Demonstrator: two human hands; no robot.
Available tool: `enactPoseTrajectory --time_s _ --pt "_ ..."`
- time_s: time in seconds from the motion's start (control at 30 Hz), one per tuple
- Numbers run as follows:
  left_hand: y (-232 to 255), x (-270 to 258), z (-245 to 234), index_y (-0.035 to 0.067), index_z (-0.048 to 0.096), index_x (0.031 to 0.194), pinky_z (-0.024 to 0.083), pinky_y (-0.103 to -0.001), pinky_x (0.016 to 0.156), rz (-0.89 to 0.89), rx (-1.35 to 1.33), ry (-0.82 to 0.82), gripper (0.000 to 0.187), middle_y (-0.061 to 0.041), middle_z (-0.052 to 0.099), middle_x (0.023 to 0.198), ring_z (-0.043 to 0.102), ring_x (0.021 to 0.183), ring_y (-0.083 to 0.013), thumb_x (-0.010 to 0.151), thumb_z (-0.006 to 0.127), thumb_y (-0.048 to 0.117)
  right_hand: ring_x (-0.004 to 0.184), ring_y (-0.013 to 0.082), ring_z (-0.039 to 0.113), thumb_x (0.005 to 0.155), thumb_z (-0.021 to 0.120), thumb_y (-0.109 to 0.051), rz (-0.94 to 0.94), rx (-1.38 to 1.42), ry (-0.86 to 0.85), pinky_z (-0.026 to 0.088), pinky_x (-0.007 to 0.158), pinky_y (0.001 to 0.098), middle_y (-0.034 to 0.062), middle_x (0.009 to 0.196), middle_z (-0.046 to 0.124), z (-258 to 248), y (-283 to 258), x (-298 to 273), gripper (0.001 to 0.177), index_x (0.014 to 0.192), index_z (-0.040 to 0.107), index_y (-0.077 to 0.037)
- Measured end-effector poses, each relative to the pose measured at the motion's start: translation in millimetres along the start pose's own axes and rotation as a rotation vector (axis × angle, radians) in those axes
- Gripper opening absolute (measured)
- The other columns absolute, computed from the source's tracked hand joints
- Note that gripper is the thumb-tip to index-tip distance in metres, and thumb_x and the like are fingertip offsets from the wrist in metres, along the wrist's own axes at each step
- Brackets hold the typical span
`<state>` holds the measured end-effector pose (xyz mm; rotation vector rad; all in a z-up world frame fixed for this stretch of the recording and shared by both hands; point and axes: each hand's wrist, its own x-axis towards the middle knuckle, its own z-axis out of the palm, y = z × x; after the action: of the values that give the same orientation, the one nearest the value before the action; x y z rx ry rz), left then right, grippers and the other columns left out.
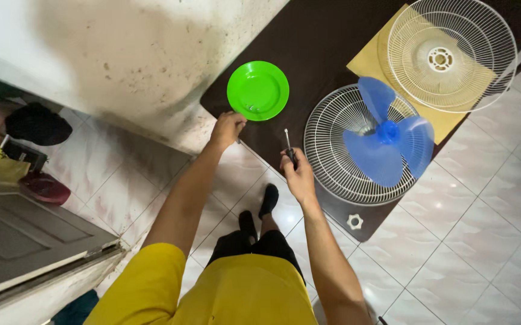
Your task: The person uses a screwdriver to repeatedly loosen and tighten a screw on the rear motor housing of a standing fan. They periodically walk to a nearby table to pick up small metal parts from a green plate and return to the fan to insert them into the motor housing.
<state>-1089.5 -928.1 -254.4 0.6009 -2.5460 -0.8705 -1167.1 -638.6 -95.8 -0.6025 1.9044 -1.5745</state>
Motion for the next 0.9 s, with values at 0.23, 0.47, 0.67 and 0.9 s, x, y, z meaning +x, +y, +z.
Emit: enactPoseTrajectory --time_s 0.23,0.47,0.67,0.9 --pt "-44 57 36 0.017 0.073 0.09 0.046 -0.048 0.083 0.08 0.26 -0.009 0.013 -0.007 0.074 0.1 0.065 0.102 -0.0324 0.087 0.073 0.005 0.069 0.005 0.051 0.101 0.058 -0.016 -0.006 -0.052 -0.057 0.044 0.063 0.0237 -0.0029 0.075 0.059 0 12 49 0.015 0.11 0.063 -0.005" --pt "-47 84 40 0.014 0.069 0.087 0.048 -0.045 0.088 0.179 0.401 -0.221 0.011 -0.003 0.069 0.094 0.062 0.104 -0.0264 0.08 0.07 0.023 0.069 0.0053 0.051 0.102 0.058 -0.013 0.023 0.029 -0.091 0.043 0.063 0.0229 -0.0025 0.074 0.056 -11 16 73 0.013 0.111 0.062 -0.004" --pt "-57 95 50 0.014 0.071 0.087 0.05 -0.042 0.093 0.41 0.61 -0.308 0.006 -0.001 0.068 0.098 0.062 0.111 -0.0219 0.084 0.065 0.015 0.064 0.0052 0.05 0.103 0.056 -0.011 0.111 0.272 -0.125 0.04 0.057 0.0218 -0.0027 0.072 0.054 -17 14 84 0.012 0.111 0.06 -0.004" --pt "-54 111 44 0.007 0.069 0.082 0.053 -0.041 0.086 0.35 0.35 -0.3 0.005 -0.009 0.068 0.094 0.064 0.097 -0.0288 0.08 0.071 0.011 0.066 0.0047 0.051 0.103 0.056 -0.011 0.115 0.184 -0.105 0.041 0.059 0.0214 -0.0028 0.074 0.056 -23 17 87 0.011 0.11 0.061 -0.003"
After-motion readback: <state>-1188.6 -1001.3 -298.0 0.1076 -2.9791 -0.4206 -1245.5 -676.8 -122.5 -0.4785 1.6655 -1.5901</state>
